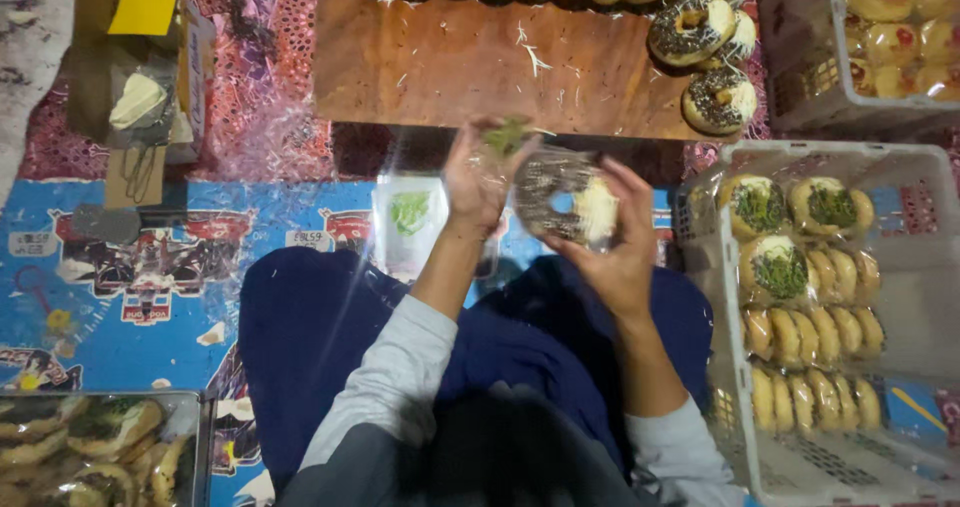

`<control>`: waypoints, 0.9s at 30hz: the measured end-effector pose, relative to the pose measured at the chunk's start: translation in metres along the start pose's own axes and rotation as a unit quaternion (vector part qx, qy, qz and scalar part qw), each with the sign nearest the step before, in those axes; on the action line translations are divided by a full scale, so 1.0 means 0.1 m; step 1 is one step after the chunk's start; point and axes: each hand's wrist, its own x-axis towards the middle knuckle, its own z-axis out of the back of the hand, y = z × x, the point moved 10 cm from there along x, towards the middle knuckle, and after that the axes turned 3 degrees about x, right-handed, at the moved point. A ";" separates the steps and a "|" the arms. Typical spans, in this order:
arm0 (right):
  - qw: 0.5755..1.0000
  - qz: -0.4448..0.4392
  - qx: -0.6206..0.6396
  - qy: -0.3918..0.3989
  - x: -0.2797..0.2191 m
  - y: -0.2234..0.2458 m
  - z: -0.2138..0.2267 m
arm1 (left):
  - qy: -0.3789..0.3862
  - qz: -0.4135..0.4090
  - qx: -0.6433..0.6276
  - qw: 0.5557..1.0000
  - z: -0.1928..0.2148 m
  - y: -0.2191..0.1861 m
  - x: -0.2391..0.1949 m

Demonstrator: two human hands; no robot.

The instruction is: The person sits on the floor and repeatedly picks up donuts, places them into clear plastic bags, and sets the packaged items into a white crate. The workspace includes trays of donuts and a wooden board.

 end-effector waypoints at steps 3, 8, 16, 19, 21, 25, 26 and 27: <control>0.997 0.046 -0.050 0.043 -0.05 0.00 -0.14 | -0.009 0.047 -0.029 0.998 -0.08 0.10 -0.06; 0.999 -0.037 0.008 0.024 -0.09 -0.17 -0.09 | -0.051 0.038 -0.021 0.998 0.03 -0.21 -0.15; 0.985 0.099 -0.066 0.121 -0.15 0.09 -0.25 | -0.046 0.074 0.095 0.992 0.02 -0.15 -0.27; 0.992 0.060 -0.092 0.066 -0.10 -0.01 -0.16 | -0.010 0.055 -0.013 0.998 -0.15 -0.28 -0.25; 0.995 0.040 -0.090 0.023 -0.15 -0.05 -0.14 | -0.017 0.028 -0.080 0.996 -0.16 -0.40 -0.30; 0.991 0.045 -0.126 -0.013 -0.30 -0.04 -0.30 | 0.036 -0.004 -0.106 0.994 -0.24 -0.28 -0.40; 0.987 0.059 -0.148 -0.014 -0.30 -0.03 -0.37 | 0.031 -0.020 -0.089 0.995 -0.22 -0.21 -0.41; 0.990 0.049 -0.129 -0.020 -0.29 -0.07 -0.42 | 0.026 -0.036 -0.073 0.996 -0.21 -0.13 -0.44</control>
